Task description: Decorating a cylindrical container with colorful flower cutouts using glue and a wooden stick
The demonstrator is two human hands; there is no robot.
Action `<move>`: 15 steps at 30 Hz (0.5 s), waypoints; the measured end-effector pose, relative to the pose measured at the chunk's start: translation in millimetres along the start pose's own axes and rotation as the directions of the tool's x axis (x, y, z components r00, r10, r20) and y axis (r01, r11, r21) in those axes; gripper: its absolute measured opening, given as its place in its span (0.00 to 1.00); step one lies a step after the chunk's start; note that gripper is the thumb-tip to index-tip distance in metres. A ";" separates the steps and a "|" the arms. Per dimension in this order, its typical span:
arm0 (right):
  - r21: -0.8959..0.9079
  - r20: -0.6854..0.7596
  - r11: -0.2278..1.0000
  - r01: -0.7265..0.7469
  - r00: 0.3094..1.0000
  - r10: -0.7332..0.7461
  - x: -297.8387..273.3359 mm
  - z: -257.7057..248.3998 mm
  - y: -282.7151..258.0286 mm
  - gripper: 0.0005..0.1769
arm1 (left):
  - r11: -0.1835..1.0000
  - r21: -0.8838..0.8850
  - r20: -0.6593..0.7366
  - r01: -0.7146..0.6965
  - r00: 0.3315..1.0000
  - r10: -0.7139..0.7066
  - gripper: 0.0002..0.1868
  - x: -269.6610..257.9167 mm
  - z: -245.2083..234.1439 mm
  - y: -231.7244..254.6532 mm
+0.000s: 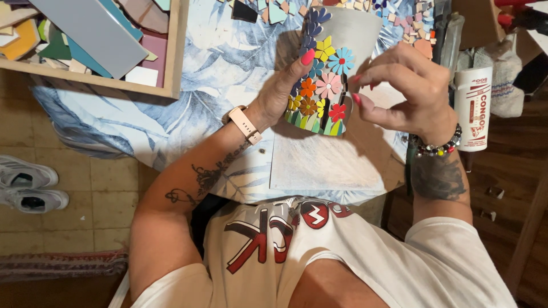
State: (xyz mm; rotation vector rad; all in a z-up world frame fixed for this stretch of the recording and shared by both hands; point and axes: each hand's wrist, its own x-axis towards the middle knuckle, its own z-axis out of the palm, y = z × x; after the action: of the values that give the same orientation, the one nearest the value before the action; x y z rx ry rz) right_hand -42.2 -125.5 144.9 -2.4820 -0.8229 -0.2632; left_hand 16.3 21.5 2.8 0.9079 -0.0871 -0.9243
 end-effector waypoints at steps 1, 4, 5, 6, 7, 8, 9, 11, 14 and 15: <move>0.001 0.002 1.000 0.003 1.000 -0.003 -9.9 4.0 6.4 0.05 | 1.000 -0.002 -0.002 -0.002 1.000 0.002 0.44 -0.1 0.2 0.5; -0.025 -0.058 0.999 0.029 0.998 -0.030 -29.0 13.9 17.1 0.06 | 0.999 -0.023 0.023 -0.029 0.999 0.029 0.42 0.2 -0.6 0.4; -0.046 -0.081 0.998 0.047 0.995 -0.051 -29.1 15.6 14.5 0.05 | 1.000 0.004 0.018 -0.026 1.000 0.026 0.43 0.9 -1.2 -0.9; -0.067 -0.104 0.996 0.065 0.992 -0.071 -29.4 17.1 12.0 0.05 | 0.999 0.031 0.013 -0.023 1.000 0.022 0.44 1.7 -1.7 -2.3; -0.066 -0.103 0.996 0.064 0.992 -0.071 -28.5 17.6 9.0 0.05 | 0.999 0.030 0.013 -0.022 1.000 0.022 0.44 1.7 -2.1 -2.5; -0.066 -0.115 0.996 0.053 0.991 -0.061 -27.8 18.0 5.9 0.06 | 0.999 0.026 0.029 -0.035 0.999 0.034 0.45 1.8 -2.4 -2.7; -0.065 -0.128 0.997 0.043 0.990 -0.051 -27.0 18.3 2.8 0.09 | 0.999 0.023 0.045 -0.047 0.998 0.046 0.45 1.9 -2.5 -2.7; -0.075 -0.129 0.996 0.047 0.990 -0.056 -27.8 19.0 3.6 0.09 | 0.999 0.009 0.042 -0.036 0.998 0.035 0.45 1.2 -1.4 -1.3; -0.091 -0.124 0.995 0.049 0.991 -0.060 -29.1 20.1 5.7 0.10 | 0.998 -0.056 0.064 0.011 0.998 -0.007 0.45 -2.0 1.5 5.9; -0.096 -0.116 0.994 0.044 0.992 -0.055 -30.0 20.5 6.2 0.10 | 0.993 -0.107 0.091 0.051 0.995 -0.041 0.45 -3.8 2.8 8.5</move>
State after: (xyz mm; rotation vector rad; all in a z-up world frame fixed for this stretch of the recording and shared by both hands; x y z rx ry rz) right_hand -61.9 -134.2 115.0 -2.5062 -0.8402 -0.4718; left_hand 18.3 24.7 11.8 0.7705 -0.0907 -1.0031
